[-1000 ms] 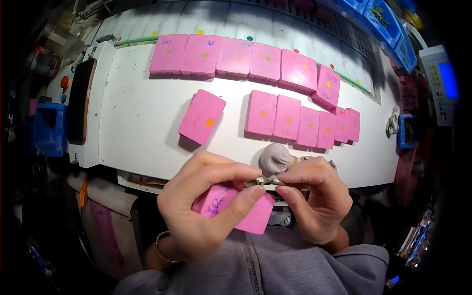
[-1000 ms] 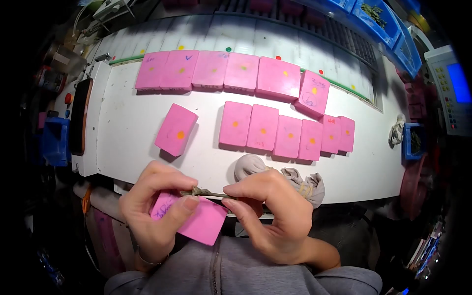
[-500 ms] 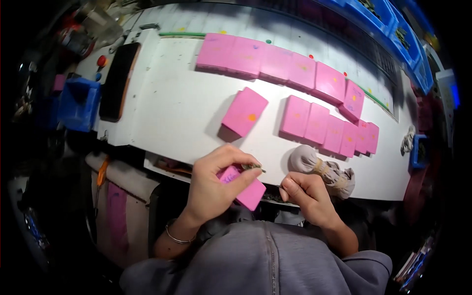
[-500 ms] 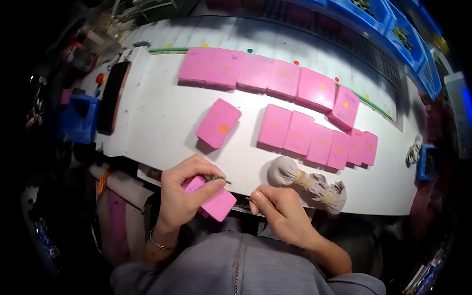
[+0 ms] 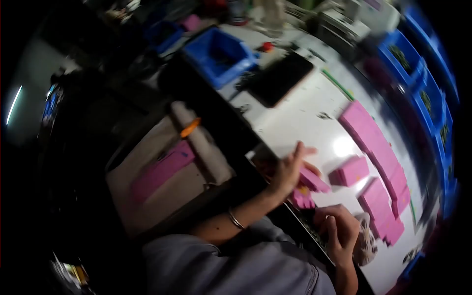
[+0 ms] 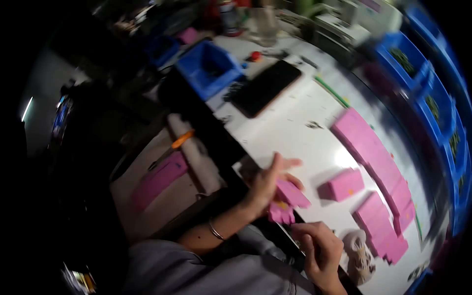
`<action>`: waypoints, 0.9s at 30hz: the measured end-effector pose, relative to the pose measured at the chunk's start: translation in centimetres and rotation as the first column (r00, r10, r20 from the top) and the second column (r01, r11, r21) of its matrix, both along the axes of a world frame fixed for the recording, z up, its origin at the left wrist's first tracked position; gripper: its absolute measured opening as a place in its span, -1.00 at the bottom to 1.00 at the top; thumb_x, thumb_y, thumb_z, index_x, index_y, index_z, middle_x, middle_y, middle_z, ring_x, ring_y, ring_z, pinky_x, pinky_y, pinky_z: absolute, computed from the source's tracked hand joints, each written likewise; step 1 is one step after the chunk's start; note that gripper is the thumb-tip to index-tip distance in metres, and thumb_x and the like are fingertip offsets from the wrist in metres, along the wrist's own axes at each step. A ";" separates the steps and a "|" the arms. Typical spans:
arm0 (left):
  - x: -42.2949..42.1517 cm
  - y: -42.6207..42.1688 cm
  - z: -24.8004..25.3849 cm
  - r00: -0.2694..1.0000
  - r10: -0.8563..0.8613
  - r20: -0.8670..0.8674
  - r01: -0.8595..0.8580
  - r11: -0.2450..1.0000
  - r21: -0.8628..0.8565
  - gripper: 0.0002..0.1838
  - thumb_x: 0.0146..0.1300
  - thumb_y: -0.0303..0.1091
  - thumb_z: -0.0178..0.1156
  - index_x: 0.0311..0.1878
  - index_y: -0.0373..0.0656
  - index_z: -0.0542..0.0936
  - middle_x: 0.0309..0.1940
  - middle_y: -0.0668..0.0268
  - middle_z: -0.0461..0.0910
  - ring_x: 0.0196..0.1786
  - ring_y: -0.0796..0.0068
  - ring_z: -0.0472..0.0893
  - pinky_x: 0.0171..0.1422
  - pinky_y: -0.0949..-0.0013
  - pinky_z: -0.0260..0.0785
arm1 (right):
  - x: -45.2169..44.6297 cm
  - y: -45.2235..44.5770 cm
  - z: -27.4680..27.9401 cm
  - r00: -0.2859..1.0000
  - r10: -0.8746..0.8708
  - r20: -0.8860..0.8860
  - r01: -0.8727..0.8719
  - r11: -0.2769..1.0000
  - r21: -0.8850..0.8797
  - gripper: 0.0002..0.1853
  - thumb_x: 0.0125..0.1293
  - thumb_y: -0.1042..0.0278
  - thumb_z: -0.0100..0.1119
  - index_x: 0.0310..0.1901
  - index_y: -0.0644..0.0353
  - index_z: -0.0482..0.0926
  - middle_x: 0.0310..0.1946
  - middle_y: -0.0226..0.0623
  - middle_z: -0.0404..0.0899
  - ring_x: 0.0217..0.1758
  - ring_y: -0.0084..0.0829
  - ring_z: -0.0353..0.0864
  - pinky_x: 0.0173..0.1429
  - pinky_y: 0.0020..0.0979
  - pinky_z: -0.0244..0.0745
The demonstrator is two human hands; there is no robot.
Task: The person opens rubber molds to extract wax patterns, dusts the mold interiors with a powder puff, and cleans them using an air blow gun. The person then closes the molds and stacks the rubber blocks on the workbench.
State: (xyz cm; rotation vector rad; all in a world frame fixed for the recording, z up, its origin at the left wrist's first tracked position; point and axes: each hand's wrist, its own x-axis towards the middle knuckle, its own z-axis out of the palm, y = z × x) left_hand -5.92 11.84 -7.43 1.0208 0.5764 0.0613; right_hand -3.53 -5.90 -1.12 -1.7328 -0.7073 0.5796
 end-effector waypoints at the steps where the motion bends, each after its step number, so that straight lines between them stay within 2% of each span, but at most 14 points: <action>1: -0.7 -0.3 0.2 1.000 -0.017 0.009 0.018 0.995 -0.094 -0.23 0.32 0.30 -0.42 0.14 -0.23 0.42 -0.40 0.25 0.59 -0.39 0.57 0.59 -0.29 0.58 0.44 | -0.3 1.8 0.3 0.998 -0.005 0.055 0.002 0.998 0.058 -0.83 0.19 0.67 -0.08 -0.26 0.34 0.53 -0.42 -0.20 0.52 -0.46 -0.46 0.50 -0.37 -0.52 0.35; 2: -1.9 -0.5 0.0 0.992 -0.016 0.123 0.020 0.999 -0.028 -0.23 0.32 0.30 -0.43 0.13 -0.22 0.42 -0.38 0.26 0.59 -0.35 0.56 0.59 -0.25 0.57 0.44 | 0.5 2.9 -0.7 0.947 0.045 0.319 -0.082 0.991 0.103 -0.78 0.12 0.75 -0.11 -0.23 0.35 0.48 -0.30 -0.14 0.49 -0.31 -0.36 0.53 -0.25 -0.49 0.39; 3: -2.9 -0.2 -0.1 0.972 -0.027 0.233 0.018 0.999 0.042 -0.23 0.32 0.29 -0.43 0.13 -0.21 0.43 -0.36 0.28 0.59 -0.32 0.55 0.59 -0.22 0.55 0.45 | 0.5 5.1 0.3 0.939 0.063 0.338 -0.103 0.990 0.100 -0.74 0.08 0.78 -0.09 -0.19 0.36 0.46 -0.27 -0.12 0.47 -0.22 -0.28 0.53 -0.16 -0.48 0.40; 4: -4.9 1.7 0.1 0.947 -0.303 0.109 0.296 0.952 0.071 -0.25 0.34 0.26 -0.42 0.08 -0.23 0.47 -0.28 0.28 0.60 -0.18 0.57 0.57 -0.07 0.51 0.43 | 0.7 6.8 0.3 0.961 0.131 0.245 -0.164 0.979 0.119 -0.73 0.09 0.78 -0.11 -0.17 0.36 0.44 -0.24 -0.12 0.47 -0.20 -0.30 0.52 -0.14 -0.49 0.40; 5: -5.5 0.8 1.0 0.974 -0.014 0.228 -0.009 0.995 0.101 -0.34 0.35 0.22 -0.32 -0.14 -0.21 0.53 -0.49 0.34 0.57 -0.50 0.66 0.54 -0.43 0.59 0.41 | 0.8 8.4 0.2 0.968 0.201 0.148 -0.222 0.965 0.139 -0.72 0.09 0.78 -0.12 -0.15 0.37 0.43 -0.20 -0.12 0.46 -0.18 -0.32 0.52 -0.11 -0.50 0.40; 7: -7.4 1.5 2.6 0.929 0.334 0.162 -0.337 0.941 -0.008 -0.33 0.35 0.23 -0.30 -0.23 -0.24 0.55 -0.52 0.32 0.58 -0.55 0.58 0.56 -0.46 0.56 0.42 | 0.5 11.6 0.4 0.956 0.291 0.038 -0.293 0.935 0.201 -0.74 0.13 0.77 -0.14 -0.15 0.37 0.44 -0.21 -0.18 0.50 -0.18 -0.41 0.53 -0.09 -0.51 0.43; 9: -11.5 4.9 2.0 0.972 0.213 0.101 -0.203 0.974 -0.102 -0.33 0.37 0.19 -0.31 -0.22 -0.29 0.53 -0.48 0.24 0.58 -0.58 0.50 0.58 -0.47 0.51 0.44 | 0.3 14.9 -0.4 0.907 0.367 -0.208 -0.312 0.915 0.256 -0.75 0.15 0.75 -0.09 -0.13 0.37 0.45 -0.21 -0.25 0.52 -0.18 -0.48 0.54 -0.10 -0.52 0.46; 10: -13.0 5.8 0.0 0.955 0.265 0.131 -0.256 0.963 -0.080 -0.33 0.40 0.15 -0.34 -0.20 -0.34 0.52 -0.45 0.15 0.59 -0.61 0.48 0.56 -0.51 0.47 0.44 | 0.1 16.9 -1.0 0.911 0.383 -0.151 -0.366 0.921 0.132 -0.75 0.18 0.62 -0.03 -0.08 0.40 0.43 -0.23 -0.25 0.55 -0.13 -0.49 0.55 -0.11 -0.50 0.47; 11: -15.6 6.4 -1.3 0.839 0.493 0.232 -0.496 0.867 -0.047 -0.30 0.41 0.13 -0.38 -0.20 -0.39 0.51 -0.48 0.11 0.58 -0.65 0.46 0.53 -0.57 0.45 0.40 | -0.8 21.3 -3.2 0.842 0.488 0.228 -0.503 0.864 0.009 -0.63 0.13 0.64 0.02 0.03 0.38 0.41 -0.18 -0.16 0.54 -0.12 -0.39 0.56 -0.09 -0.47 0.50; 13: -18.0 7.0 -1.7 0.784 0.591 0.190 -0.602 0.799 0.001 -0.24 0.38 0.20 -0.39 -0.15 -0.45 0.47 -0.48 0.03 0.56 -0.67 0.37 0.50 -0.59 0.40 0.38 | -2.0 26.1 -6.5 0.746 0.534 0.398 -0.565 0.824 -0.046 -0.52 0.05 0.69 0.06 0.10 0.33 0.40 -0.12 -0.07 0.52 -0.09 -0.26 0.58 -0.07 -0.41 0.53; 16: -20.5 7.3 -4.3 0.718 0.690 0.092 -0.691 0.723 -0.030 -0.20 0.36 0.24 -0.41 -0.08 -0.49 0.42 -0.42 0.00 0.55 -0.63 0.31 0.51 -0.55 0.38 0.37 | -3.2 32.4 -11.4 0.716 0.588 0.376 -0.609 0.790 -0.076 -0.47 -0.03 0.72 0.10 0.08 0.28 0.43 -0.09 -0.04 0.50 -0.05 -0.16 0.57 -0.04 -0.35 0.53; 19: -21.7 7.4 -5.4 0.663 0.739 0.119 -0.732 0.674 -0.106 -0.21 0.37 0.22 -0.41 -0.05 -0.48 0.42 -0.40 0.01 0.55 -0.60 0.34 0.51 -0.51 0.39 0.38 | -3.3 35.6 -14.8 0.617 0.506 0.603 -0.584 0.808 -0.080 -0.59 -0.06 0.69 0.15 -0.08 0.25 0.53 -0.17 -0.10 0.50 -0.12 -0.09 0.56 -0.05 -0.31 0.49; 22: -22.0 7.9 -4.0 0.566 0.814 0.128 -0.816 0.576 -0.054 -0.29 0.42 0.09 -0.34 -0.17 -0.50 0.50 -0.51 0.04 0.57 -0.67 0.36 0.51 -0.59 0.40 0.37 | -3.2 36.4 -12.8 0.541 0.514 0.666 -0.583 0.800 -0.143 -0.74 -0.09 0.60 0.27 -0.29 0.26 0.52 -0.28 -0.16 0.47 -0.20 -0.13 0.51 -0.12 -0.30 0.47; 27: -22.4 9.7 -3.9 0.529 0.836 0.145 -0.839 0.541 -0.054 -0.25 0.37 0.18 -0.30 -0.17 -0.49 0.50 -0.55 0.13 0.56 -0.71 0.45 0.48 -0.63 0.45 0.33 | -1.7 37.8 -10.9 0.464 0.599 0.653 -0.759 0.649 -0.055 -0.68 -0.04 0.51 0.33 -0.25 0.30 0.44 -0.28 -0.17 0.52 -0.26 -0.26 0.50 -0.14 -0.33 0.43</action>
